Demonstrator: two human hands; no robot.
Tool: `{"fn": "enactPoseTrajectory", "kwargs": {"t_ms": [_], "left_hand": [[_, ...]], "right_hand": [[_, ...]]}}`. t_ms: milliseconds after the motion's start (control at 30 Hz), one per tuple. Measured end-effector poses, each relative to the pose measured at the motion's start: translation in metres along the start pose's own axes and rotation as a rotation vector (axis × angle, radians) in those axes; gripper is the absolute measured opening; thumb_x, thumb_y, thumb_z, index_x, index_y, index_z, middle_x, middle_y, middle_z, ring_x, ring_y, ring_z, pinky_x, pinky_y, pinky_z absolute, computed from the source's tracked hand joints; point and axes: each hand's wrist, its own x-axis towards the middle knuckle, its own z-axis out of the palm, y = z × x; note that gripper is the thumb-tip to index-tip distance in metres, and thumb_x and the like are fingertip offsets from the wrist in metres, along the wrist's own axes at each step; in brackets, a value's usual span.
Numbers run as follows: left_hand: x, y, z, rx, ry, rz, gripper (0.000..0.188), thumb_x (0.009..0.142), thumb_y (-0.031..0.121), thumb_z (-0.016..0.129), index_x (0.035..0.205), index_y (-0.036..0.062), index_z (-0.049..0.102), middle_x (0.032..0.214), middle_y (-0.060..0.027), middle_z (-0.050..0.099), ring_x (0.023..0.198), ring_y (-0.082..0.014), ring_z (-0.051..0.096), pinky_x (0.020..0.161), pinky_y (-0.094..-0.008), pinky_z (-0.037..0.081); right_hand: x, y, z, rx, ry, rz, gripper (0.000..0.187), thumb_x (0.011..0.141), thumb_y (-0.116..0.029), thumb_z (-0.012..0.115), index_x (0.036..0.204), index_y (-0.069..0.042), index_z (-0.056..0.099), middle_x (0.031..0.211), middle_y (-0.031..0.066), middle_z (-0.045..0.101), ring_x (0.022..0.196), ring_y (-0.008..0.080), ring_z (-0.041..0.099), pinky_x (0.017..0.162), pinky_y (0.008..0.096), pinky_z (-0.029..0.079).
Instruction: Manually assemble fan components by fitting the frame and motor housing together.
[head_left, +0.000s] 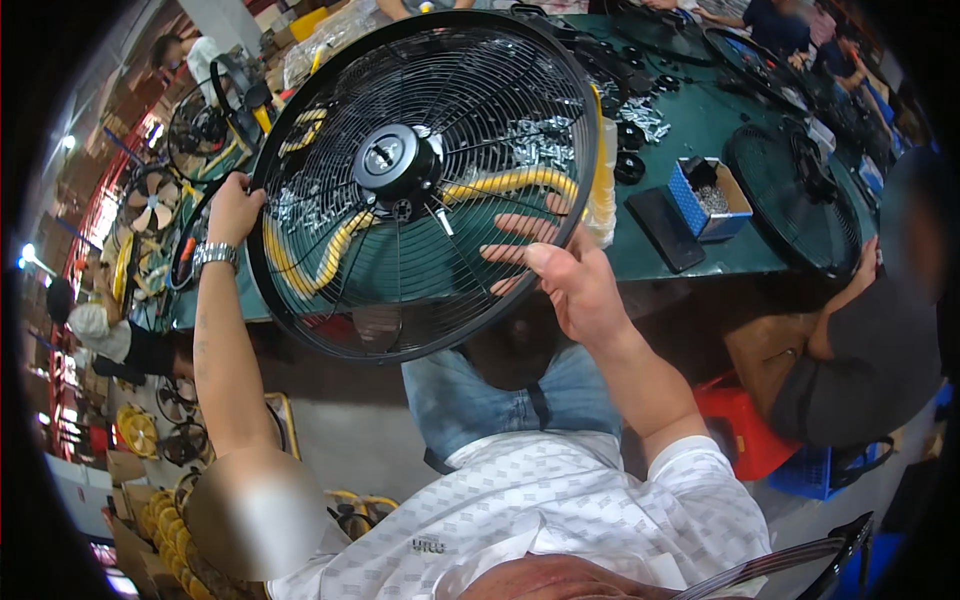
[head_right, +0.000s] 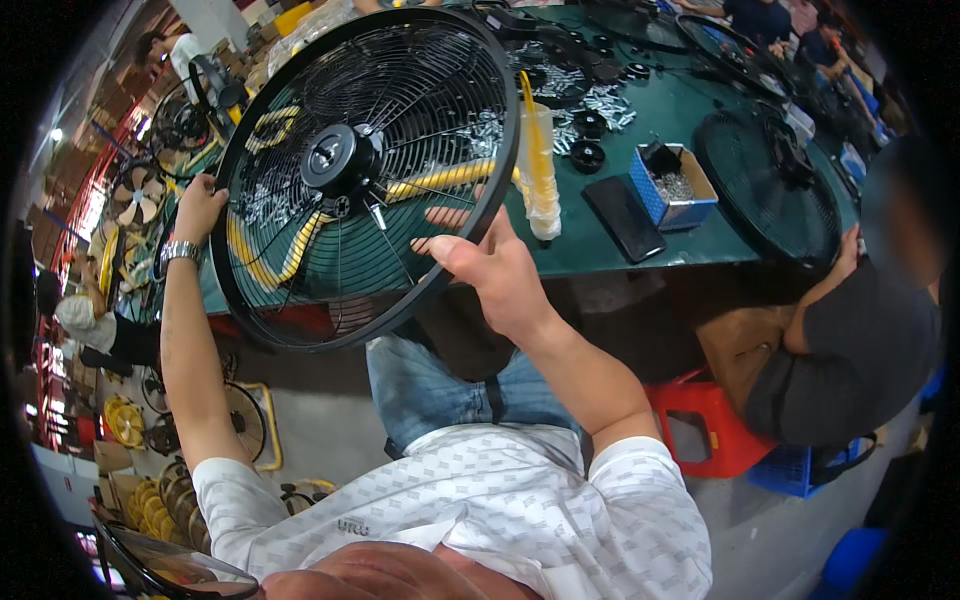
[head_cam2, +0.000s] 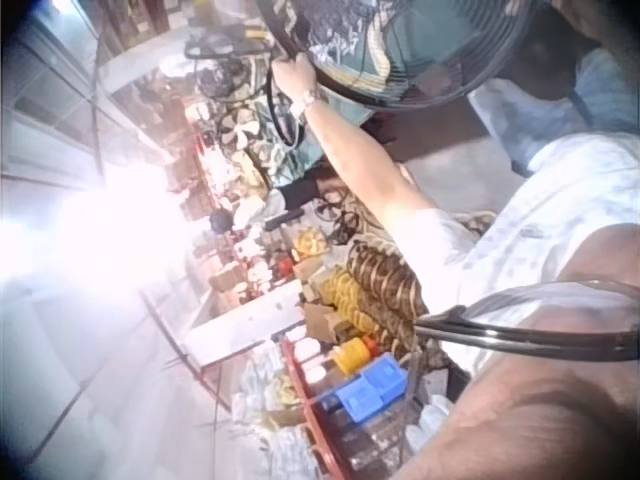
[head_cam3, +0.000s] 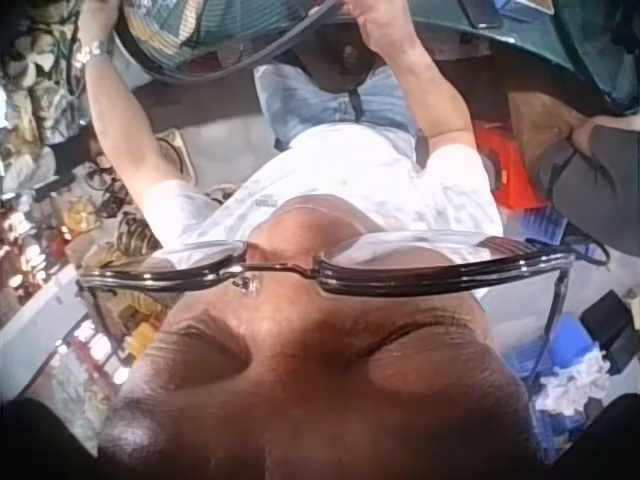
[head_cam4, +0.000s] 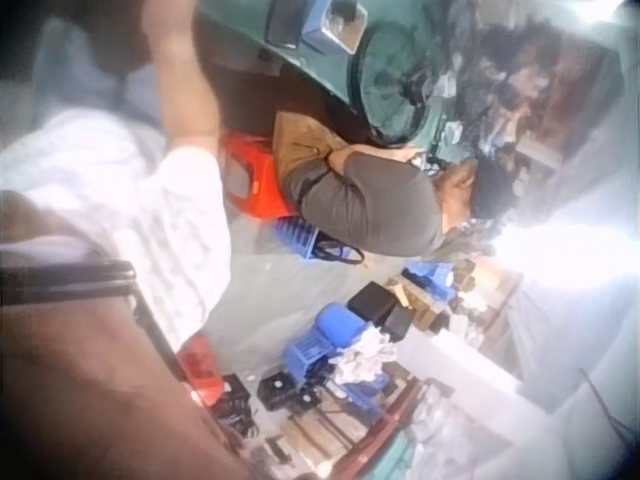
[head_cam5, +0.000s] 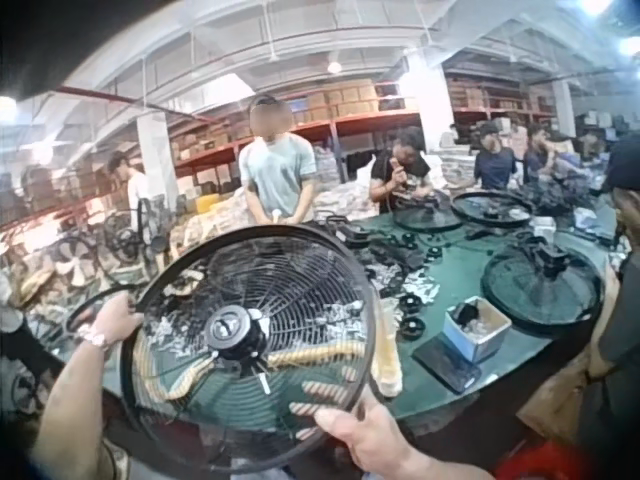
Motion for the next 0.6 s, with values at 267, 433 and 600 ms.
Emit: {"fn": "enactPoseTrajectory", "kwargs": {"t_ms": [267, 433, 600], "left_hand": [[-0.051, 0.149, -0.049, -0.355, 0.044, 0.729, 0.021, 0.086, 0.006, 0.062, 0.107, 0.0021, 0.063, 0.104, -0.0157, 0.065, 0.094, -0.0343, 0.063, 0.082, -0.0366, 0.05], [-0.081, 0.209, -0.031, -0.214, -0.219, 1.188, 0.024, 0.076, 0.003, 0.063, 0.1, 0.0035, 0.064, 0.103, -0.0077, 0.061, 0.097, -0.0262, 0.06, 0.081, -0.0356, 0.052], [-0.077, 0.216, -0.026, -0.161, -0.265, 1.207, 0.016, 0.079, 0.008, 0.064, 0.095, 0.0056, 0.064, 0.098, -0.0061, 0.06, 0.092, -0.0255, 0.06, 0.078, -0.0367, 0.052]], "right_hand": [[0.0, -0.003, 0.0, -0.056, -0.023, -0.001, 0.073, 0.089, -0.01, 0.054, 0.146, 0.003, 0.01, 0.129, 0.0259, 0.047, 0.11, 0.0354, 0.059, 0.08, 0.0404, 0.059], [-0.003, -0.003, 0.001, -0.062, -0.031, -0.004, 0.075, 0.089, -0.012, 0.055, 0.147, 0.002, 0.01, 0.13, 0.0256, 0.047, 0.112, 0.0341, 0.059, 0.081, 0.0399, 0.058], [-0.005, -0.002, -0.001, -0.016, -0.003, 0.039, 0.078, 0.089, -0.011, 0.057, 0.148, 0.0, 0.008, 0.133, 0.024, 0.046, 0.114, 0.0349, 0.058, 0.083, 0.0413, 0.057]]}}
